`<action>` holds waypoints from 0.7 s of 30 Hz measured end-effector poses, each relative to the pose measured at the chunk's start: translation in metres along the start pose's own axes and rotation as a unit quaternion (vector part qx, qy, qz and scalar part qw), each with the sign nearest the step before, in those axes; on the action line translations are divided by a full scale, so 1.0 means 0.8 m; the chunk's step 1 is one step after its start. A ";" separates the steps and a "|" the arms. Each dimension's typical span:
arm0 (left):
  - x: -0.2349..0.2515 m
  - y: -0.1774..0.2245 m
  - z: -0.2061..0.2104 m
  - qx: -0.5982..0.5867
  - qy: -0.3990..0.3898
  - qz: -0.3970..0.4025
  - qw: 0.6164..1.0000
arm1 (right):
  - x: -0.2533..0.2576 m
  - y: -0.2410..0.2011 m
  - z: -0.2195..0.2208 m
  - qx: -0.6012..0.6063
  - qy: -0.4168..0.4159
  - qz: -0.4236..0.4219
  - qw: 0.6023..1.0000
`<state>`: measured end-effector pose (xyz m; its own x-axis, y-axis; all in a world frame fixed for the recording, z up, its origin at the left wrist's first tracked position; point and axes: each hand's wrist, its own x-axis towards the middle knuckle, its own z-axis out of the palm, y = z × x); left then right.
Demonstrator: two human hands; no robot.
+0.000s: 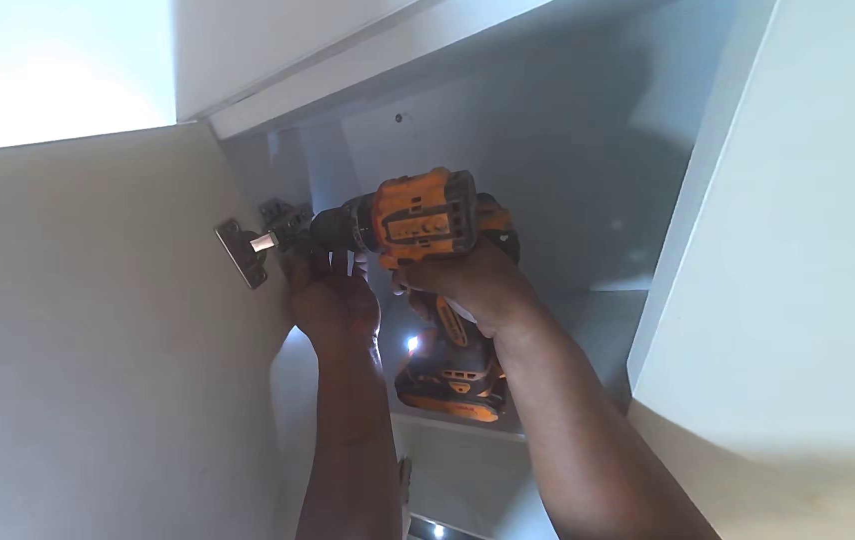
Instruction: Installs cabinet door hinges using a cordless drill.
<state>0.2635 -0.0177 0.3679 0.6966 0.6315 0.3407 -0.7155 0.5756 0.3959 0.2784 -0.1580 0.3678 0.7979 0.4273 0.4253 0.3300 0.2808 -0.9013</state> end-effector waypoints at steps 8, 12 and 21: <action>0.010 0.001 0.013 0.008 0.033 -0.004 0.999 | -0.011 -0.001 0.002 0.003 0.011 -0.004 1.000; 0.012 0.003 0.016 -0.021 0.042 -0.018 0.999 | -0.013 0.002 0.002 0.014 0.010 -0.005 1.000; 0.015 0.002 0.010 -0.016 0.028 -0.045 0.998 | -0.010 0.031 0.005 0.041 0.024 -0.045 0.998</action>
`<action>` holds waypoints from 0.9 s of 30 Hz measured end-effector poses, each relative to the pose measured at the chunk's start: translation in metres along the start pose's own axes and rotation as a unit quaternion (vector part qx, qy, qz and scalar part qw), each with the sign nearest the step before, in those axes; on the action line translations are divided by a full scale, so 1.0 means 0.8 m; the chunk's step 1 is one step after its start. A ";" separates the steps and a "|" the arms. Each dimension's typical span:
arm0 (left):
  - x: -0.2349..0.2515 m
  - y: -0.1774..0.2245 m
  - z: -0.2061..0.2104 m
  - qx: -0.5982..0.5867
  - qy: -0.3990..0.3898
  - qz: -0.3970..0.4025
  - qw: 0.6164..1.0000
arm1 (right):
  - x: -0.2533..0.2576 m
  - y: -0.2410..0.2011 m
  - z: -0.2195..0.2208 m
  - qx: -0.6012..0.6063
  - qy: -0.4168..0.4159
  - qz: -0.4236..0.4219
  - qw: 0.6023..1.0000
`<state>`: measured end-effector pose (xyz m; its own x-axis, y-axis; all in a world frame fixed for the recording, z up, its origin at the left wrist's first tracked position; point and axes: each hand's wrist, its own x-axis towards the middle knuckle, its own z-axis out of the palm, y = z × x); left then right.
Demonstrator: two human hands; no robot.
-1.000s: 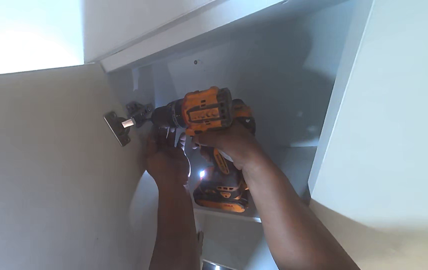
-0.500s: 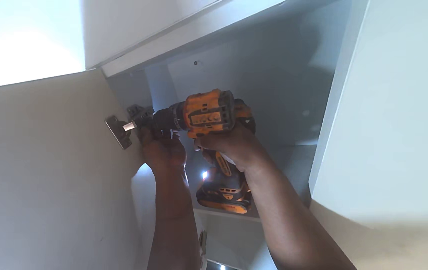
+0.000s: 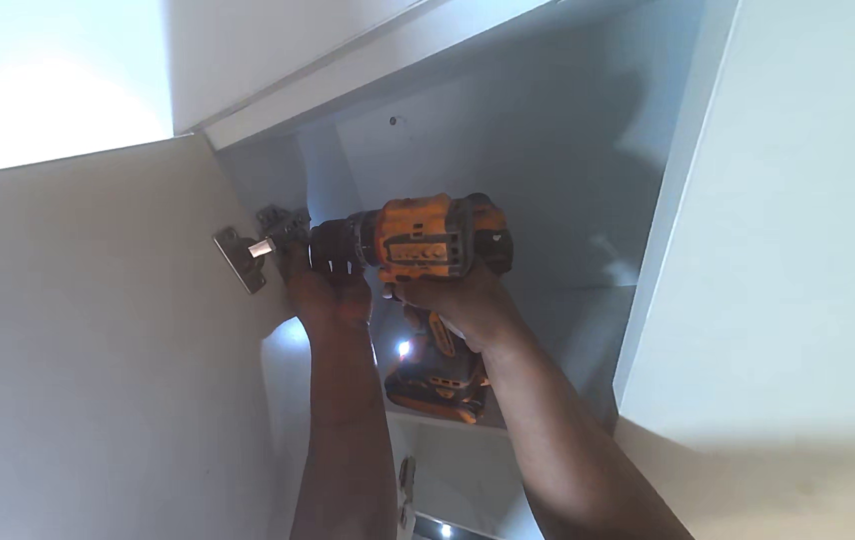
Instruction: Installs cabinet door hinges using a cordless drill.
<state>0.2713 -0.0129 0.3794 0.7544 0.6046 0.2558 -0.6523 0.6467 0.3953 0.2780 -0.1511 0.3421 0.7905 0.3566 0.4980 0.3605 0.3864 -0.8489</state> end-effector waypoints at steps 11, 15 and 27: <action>-0.012 -0.003 0.001 -0.026 -0.056 -0.002 0.998 | -0.017 0.001 -0.005 0.023 0.013 -0.038 0.999; -0.014 -0.007 0.009 -0.002 -0.059 -0.003 0.998 | -0.022 -0.017 -0.010 -0.010 0.038 -0.044 0.998; -0.028 0.007 0.032 -0.036 -0.057 0.005 0.998 | -0.005 -0.045 -0.002 -0.015 -0.008 -0.053 0.998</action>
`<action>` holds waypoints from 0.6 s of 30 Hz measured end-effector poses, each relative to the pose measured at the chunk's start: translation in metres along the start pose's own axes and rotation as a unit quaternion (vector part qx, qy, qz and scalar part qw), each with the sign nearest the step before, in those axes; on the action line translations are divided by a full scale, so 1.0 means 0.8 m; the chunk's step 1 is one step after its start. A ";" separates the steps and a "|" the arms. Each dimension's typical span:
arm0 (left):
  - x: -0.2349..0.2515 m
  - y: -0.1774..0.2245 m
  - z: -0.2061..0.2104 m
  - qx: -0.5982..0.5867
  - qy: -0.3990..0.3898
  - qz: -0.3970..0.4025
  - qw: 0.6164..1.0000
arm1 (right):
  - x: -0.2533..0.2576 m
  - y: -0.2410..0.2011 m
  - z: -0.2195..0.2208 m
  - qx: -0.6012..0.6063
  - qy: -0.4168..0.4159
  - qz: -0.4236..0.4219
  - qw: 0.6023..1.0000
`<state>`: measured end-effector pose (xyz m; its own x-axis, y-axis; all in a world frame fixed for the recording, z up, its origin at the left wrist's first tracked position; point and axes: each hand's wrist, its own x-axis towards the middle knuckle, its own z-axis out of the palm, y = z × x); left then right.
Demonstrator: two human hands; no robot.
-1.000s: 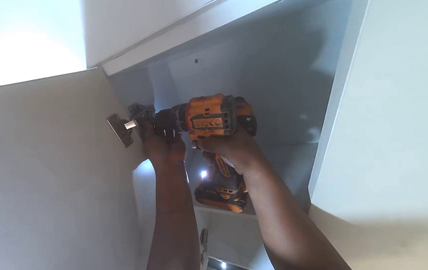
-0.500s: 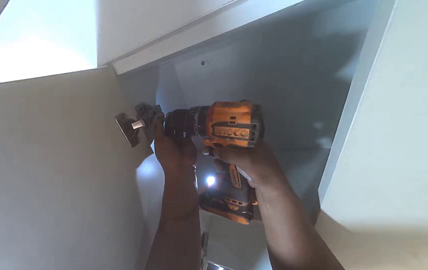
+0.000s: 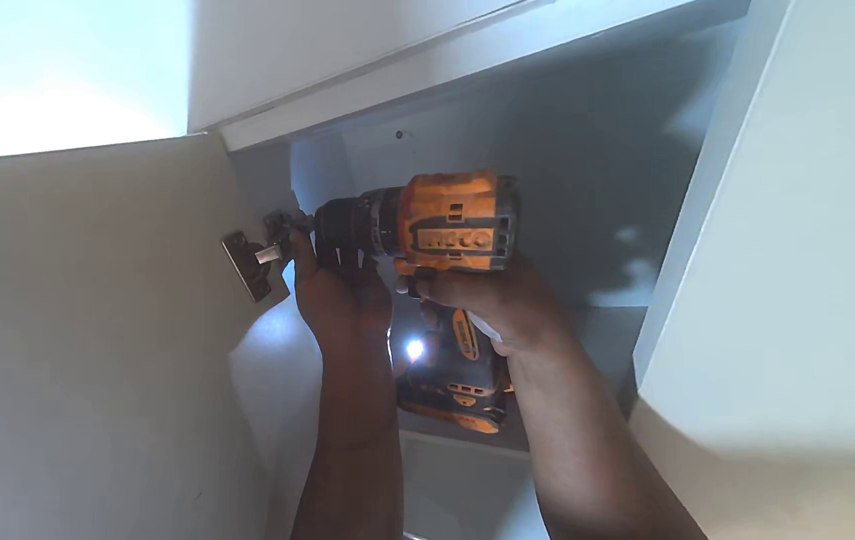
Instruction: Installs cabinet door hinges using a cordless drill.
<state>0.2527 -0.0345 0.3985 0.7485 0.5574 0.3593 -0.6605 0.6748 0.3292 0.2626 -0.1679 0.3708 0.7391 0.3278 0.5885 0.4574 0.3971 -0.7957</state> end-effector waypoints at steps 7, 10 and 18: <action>-0.003 0.003 0.006 -0.044 0.004 -0.024 0.999 | 0.008 -0.004 0.005 0.003 -0.003 0.013 1.000; -0.003 0.003 0.005 -0.045 0.002 -0.025 0.999 | 0.009 -0.005 0.007 0.008 -0.002 0.015 1.000; 0.000 0.006 0.003 -0.039 -0.001 -0.031 0.999 | 0.014 0.000 0.011 -0.002 0.003 0.014 1.000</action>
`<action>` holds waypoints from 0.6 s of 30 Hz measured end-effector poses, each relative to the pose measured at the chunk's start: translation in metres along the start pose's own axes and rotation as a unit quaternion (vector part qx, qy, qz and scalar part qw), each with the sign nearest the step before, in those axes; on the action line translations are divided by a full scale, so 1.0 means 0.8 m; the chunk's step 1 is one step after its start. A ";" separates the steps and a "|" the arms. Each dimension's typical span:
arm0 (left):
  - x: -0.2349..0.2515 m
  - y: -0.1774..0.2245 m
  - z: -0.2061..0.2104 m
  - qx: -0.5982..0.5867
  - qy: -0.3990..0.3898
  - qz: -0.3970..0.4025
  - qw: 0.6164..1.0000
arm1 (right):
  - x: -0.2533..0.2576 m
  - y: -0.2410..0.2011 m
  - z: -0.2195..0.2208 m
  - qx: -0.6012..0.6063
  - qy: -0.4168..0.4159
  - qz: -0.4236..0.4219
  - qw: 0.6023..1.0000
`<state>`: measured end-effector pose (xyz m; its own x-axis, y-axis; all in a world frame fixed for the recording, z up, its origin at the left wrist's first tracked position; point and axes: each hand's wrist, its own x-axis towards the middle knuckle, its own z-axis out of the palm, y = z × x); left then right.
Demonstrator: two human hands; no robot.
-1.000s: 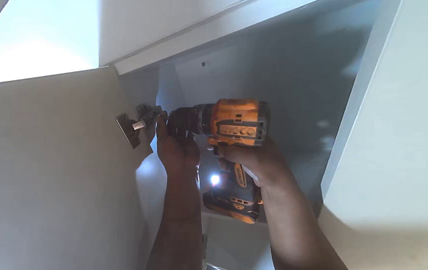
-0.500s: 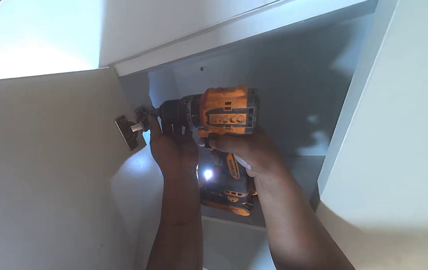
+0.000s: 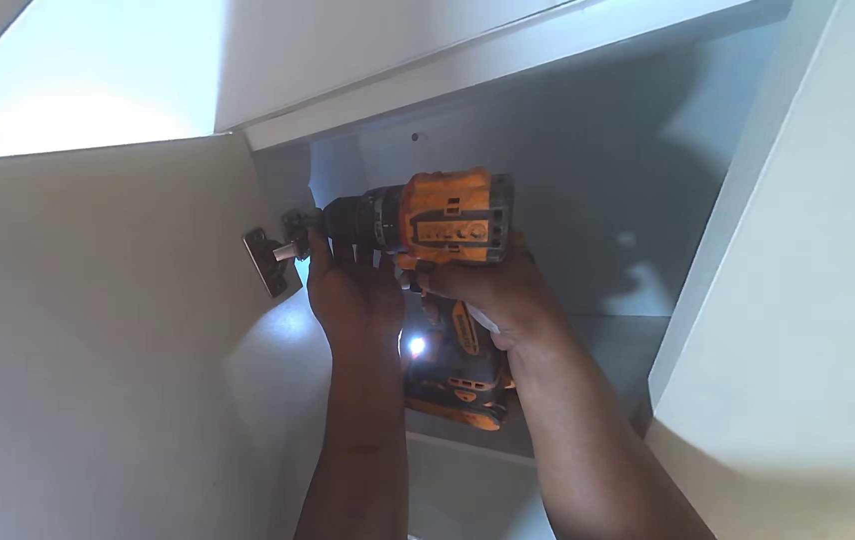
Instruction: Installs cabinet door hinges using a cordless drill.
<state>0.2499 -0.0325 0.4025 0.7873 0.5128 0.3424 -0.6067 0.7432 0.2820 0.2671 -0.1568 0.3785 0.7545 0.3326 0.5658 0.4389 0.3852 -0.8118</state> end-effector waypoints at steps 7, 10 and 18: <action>0.002 0.001 -0.002 0.020 0.003 0.001 1.000 | 0.003 0.000 -0.002 -0.017 -0.001 -0.002 1.000; 0.003 0.001 -0.007 0.031 -0.002 -0.003 1.000 | 0.007 0.002 -0.003 -0.015 -0.006 0.000 1.000; 0.000 -0.001 -0.013 0.002 -0.027 -0.010 1.000 | 0.010 0.000 -0.003 -0.032 -0.023 -0.009 0.999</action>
<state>0.2517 -0.0285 0.3930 0.7918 0.4748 0.3841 -0.5921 0.7509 0.2923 0.2740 -0.1562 0.3824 0.7238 0.3652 0.5855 0.4839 0.3363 -0.8079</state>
